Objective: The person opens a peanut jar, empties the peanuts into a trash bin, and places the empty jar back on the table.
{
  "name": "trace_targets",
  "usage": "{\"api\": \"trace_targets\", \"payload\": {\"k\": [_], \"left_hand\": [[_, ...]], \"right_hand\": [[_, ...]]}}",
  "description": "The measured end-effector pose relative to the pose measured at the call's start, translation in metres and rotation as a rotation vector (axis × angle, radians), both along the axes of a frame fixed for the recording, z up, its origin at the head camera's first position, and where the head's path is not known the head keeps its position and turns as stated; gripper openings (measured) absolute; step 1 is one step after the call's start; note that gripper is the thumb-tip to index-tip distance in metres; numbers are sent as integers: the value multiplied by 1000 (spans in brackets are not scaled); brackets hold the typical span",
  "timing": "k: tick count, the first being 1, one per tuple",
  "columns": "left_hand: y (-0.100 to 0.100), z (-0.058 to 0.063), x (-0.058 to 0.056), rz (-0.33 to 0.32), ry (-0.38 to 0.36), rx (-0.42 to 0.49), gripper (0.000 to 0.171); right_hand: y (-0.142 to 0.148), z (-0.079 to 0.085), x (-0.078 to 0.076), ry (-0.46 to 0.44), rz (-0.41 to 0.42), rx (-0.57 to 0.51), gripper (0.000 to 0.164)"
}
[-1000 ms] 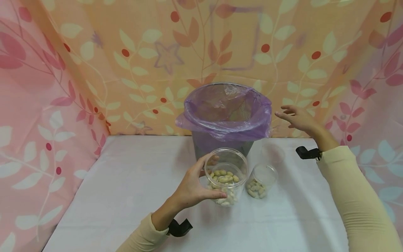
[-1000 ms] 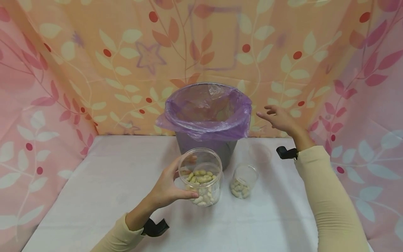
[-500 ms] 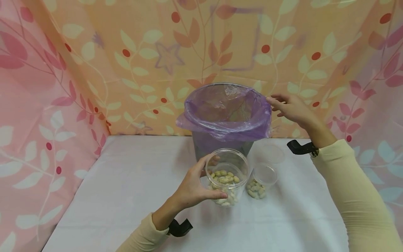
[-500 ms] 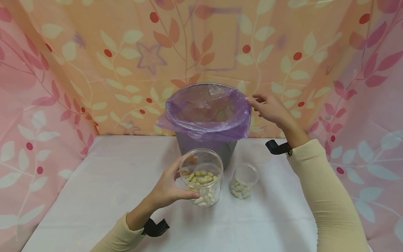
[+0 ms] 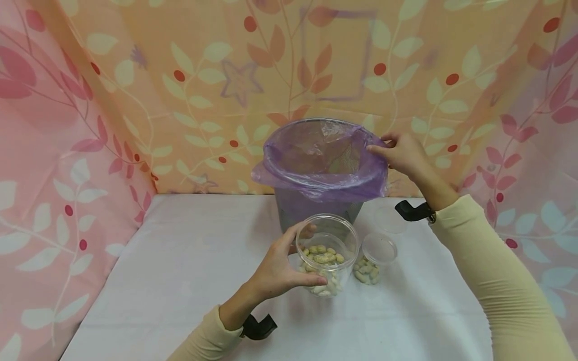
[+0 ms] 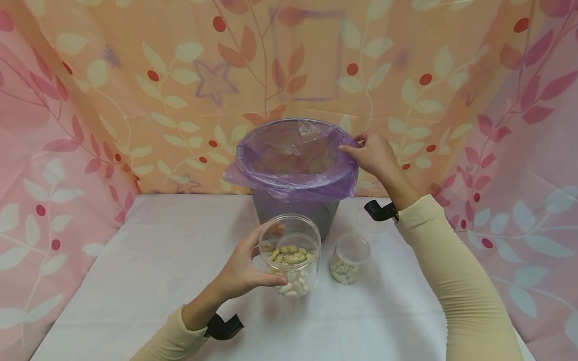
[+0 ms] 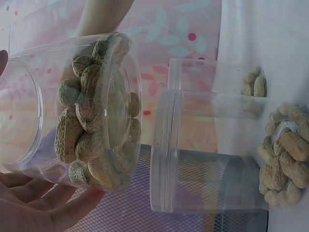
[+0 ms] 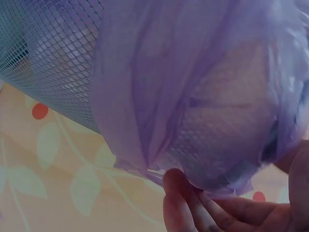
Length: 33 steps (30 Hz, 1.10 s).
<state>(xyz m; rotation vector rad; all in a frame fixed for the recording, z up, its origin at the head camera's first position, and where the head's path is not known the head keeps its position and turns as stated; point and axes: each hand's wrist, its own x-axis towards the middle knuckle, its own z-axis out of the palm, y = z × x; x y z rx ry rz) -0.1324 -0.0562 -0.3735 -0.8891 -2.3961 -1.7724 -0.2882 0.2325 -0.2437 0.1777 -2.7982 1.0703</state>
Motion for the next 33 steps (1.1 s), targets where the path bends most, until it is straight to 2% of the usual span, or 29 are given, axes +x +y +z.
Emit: {"api": "trace_targets", "payload": {"k": [7, 15, 25, 33], "left_hand": [[-1, -2, 0, 7, -11, -7, 100], [-3, -4, -1, 13, -8, -21, 101], [-3, -5, -1, 18, -10, -20, 101], [-6, -4, -2, 25, -8, -17, 101]], "right_hand": [[3, -2, 1, 20, -63, 20, 40], [9, -2, 7, 35, -61, -56, 34], [13, -1, 10, 29, -43, -8, 28], [12, -6, 9, 38, -58, 57, 47]]}}
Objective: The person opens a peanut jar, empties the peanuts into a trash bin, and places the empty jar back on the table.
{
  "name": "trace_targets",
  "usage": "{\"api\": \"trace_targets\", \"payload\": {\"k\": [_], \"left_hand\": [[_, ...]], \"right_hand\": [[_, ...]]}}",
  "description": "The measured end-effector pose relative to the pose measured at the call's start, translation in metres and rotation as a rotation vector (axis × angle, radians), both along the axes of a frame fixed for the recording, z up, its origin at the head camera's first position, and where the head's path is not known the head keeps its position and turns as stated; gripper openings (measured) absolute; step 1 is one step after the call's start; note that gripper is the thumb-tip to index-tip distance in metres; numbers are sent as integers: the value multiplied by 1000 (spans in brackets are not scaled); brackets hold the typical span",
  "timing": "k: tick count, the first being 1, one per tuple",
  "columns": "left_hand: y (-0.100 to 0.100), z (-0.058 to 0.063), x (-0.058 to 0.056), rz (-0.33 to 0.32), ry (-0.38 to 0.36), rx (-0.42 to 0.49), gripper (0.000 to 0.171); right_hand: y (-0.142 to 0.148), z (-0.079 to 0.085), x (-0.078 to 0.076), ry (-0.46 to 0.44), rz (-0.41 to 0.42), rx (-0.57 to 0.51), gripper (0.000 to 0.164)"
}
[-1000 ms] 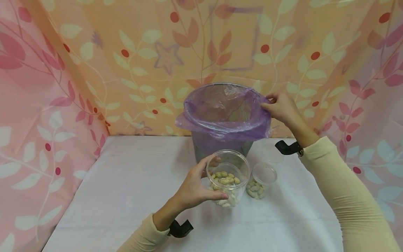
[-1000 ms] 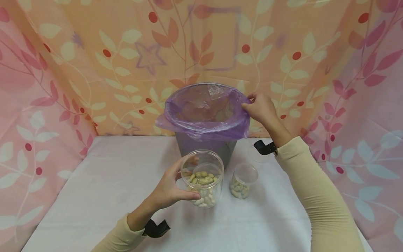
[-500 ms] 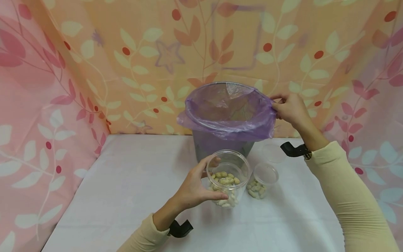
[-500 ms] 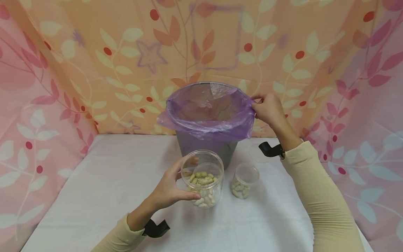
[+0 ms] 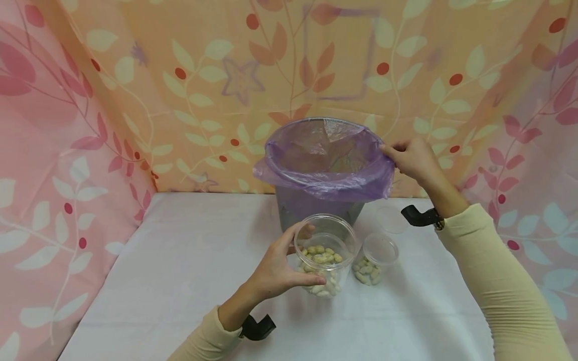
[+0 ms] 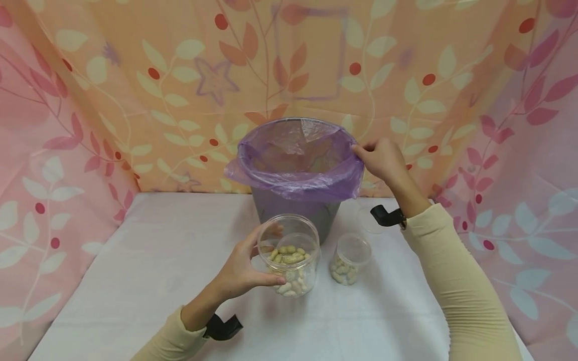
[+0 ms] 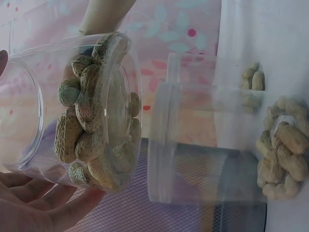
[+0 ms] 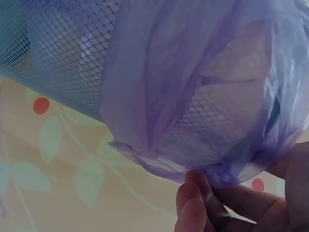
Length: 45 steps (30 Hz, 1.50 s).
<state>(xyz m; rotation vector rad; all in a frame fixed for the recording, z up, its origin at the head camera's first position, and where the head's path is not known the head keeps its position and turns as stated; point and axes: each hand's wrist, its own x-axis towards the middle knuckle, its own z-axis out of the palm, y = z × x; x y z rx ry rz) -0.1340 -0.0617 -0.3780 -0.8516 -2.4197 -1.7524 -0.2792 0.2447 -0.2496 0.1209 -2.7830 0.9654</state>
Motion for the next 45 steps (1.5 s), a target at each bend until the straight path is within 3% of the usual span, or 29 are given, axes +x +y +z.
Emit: {"api": "trace_targets", "payload": {"k": [5, 11, 15, 19, 26, 35, 45], "left_hand": [[-8, 6, 0, 32, 23, 13, 102], [-25, 21, -3, 124, 72, -7, 101], [-39, 33, -5, 150, 128, -19, 103], [-54, 51, -8, 164, 179, -34, 102], [-72, 94, -17, 198, 215, -93, 99], [-97, 125, -40, 255, 170, -87, 90], [-117, 159, -83, 372, 128, -100, 77]], "right_hand": [[1, -5, 0, -13, 3, -5, 44], [2, -13, 4, -42, 28, -99, 46], [2, -16, 5, -74, 33, -150, 49], [-1, -17, 4, -79, 22, -178, 50], [-6, -16, 4, -69, 26, -248, 50], [-7, -17, 5, -65, 22, -263, 48], [-4, -18, 2, -71, 15, -265, 48]]}}
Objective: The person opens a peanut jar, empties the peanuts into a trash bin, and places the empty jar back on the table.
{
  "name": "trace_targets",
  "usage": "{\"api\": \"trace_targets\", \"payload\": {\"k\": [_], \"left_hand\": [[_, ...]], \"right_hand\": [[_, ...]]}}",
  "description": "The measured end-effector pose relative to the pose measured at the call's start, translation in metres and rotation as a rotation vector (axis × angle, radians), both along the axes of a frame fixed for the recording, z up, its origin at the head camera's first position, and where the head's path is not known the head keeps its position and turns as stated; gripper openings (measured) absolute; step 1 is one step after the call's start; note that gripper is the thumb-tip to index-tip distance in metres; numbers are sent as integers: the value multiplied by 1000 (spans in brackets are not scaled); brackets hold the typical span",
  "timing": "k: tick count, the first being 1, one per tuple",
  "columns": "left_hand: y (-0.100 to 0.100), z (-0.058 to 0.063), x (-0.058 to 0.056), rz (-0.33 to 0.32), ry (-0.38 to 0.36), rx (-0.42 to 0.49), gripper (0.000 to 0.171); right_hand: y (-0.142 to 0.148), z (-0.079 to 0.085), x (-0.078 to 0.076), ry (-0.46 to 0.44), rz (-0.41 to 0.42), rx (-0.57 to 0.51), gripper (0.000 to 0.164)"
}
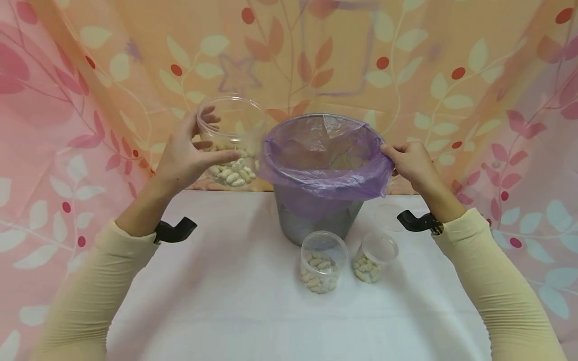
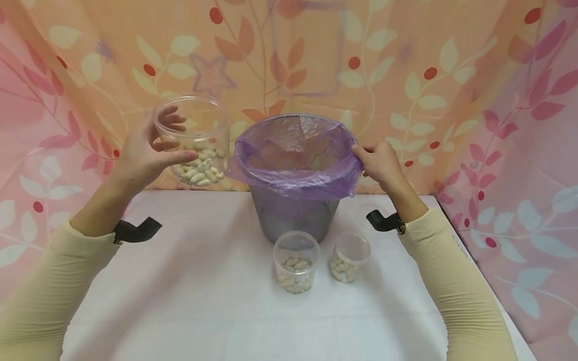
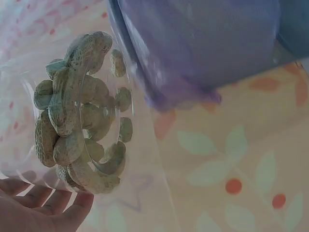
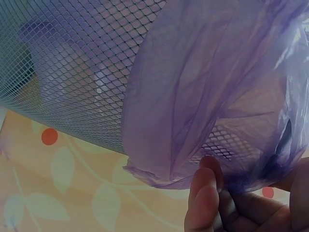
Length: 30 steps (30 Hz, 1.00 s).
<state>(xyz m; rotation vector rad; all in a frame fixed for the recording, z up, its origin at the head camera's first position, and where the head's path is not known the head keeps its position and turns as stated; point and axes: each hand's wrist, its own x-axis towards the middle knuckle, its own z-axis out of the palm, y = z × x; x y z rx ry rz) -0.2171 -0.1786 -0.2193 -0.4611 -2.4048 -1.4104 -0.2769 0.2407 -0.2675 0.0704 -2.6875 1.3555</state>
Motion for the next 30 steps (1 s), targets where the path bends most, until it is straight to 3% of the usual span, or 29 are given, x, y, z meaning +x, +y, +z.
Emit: {"api": "trace_targets", "payload": {"k": [4, 9, 14, 18, 21, 27, 30], "left_hand": [[-7, 11, -25, 55, 21, -85, 76], [-19, 16, -58, 115, 9, -161, 71], [-32, 24, -80, 140, 3, -216, 71], [-41, 34, -90, 170, 7, -271, 65], [-46, 39, -94, 199, 15, -323, 72], [-52, 44, -96, 214, 19, -437, 105], [-55, 45, -96, 208, 53, -522, 112]], "right_hand": [[1, 1, 0, 7, 2, -9, 48], [1, 1, 0, -2, 5, -33, 49], [1, 2, 0, -14, 7, -37, 48], [0, 2, 0, -15, 13, -33, 48], [0, 3, 1, -18, 24, -48, 50], [2, 3, 1, -11, 17, -17, 49], [2, 2, 0, -14, 18, -10, 49]]}}
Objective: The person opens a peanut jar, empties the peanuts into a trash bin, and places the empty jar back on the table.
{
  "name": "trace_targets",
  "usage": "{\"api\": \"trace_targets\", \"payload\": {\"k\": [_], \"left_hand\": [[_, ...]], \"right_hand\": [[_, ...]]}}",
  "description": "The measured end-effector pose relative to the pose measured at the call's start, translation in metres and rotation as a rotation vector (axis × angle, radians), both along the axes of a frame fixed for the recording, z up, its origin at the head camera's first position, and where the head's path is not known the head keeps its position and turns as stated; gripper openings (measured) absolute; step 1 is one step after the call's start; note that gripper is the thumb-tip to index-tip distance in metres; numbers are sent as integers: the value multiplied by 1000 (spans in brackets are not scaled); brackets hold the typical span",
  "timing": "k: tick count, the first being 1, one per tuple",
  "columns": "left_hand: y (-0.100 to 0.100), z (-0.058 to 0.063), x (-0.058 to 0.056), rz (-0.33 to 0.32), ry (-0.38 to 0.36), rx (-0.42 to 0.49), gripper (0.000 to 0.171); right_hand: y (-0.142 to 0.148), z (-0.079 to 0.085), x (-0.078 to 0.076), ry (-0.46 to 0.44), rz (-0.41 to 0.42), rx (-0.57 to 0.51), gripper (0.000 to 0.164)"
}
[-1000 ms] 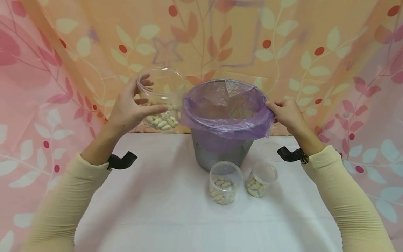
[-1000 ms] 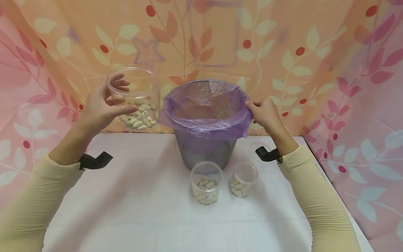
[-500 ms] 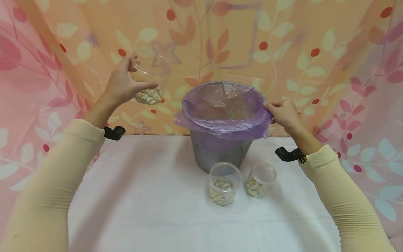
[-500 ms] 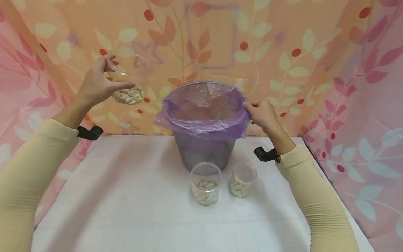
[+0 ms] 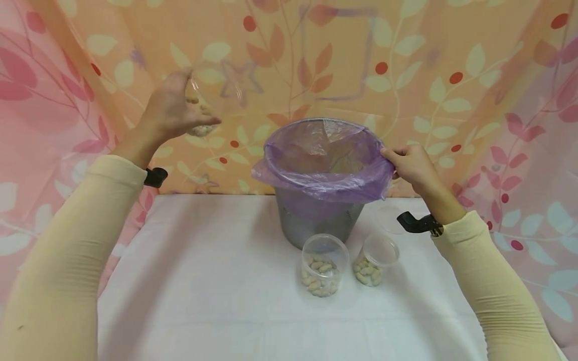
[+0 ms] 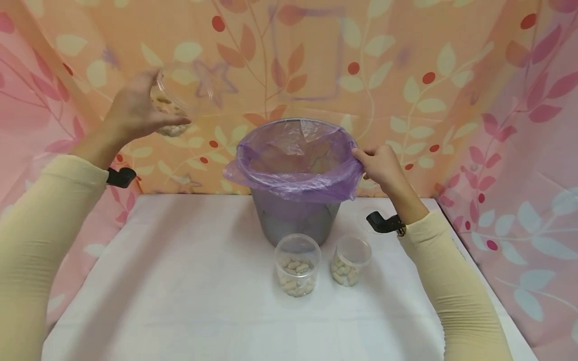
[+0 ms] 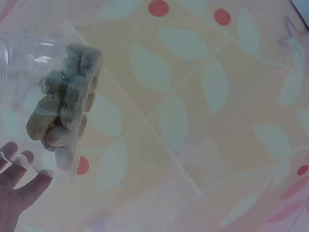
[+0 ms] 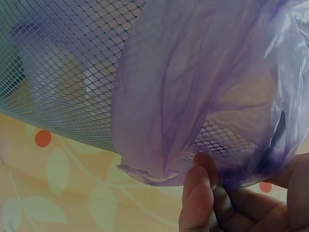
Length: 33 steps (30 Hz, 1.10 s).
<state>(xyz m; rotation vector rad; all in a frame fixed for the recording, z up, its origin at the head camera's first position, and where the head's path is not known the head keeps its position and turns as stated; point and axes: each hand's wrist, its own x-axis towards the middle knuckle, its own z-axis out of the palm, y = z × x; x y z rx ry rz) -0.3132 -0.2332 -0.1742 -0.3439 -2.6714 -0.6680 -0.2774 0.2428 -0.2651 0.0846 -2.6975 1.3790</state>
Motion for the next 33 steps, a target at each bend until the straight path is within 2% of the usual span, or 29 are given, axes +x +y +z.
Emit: {"api": "trace_targets", "payload": {"k": [3, 6, 16, 22, 33], "left_hand": [[-2, 1, 0, 1, 13, -55, 112], [-3, 3, 0, 3, 13, -69, 111], [3, 9, -2, -38, 97, -226, 113], [13, 10, -2, -83, 163, -262, 110], [30, 11, 1, -123, 175, -299, 110]], "right_hand": [[0, -1, -2, -8, 9, -18, 50], [-1, -2, -3, -18, 19, -32, 51], [0, -1, -3, -19, 19, -41, 50], [-1, 0, 0, -2, 13, -62, 51], [-2, 2, 2, 3, 20, -54, 50]]}}
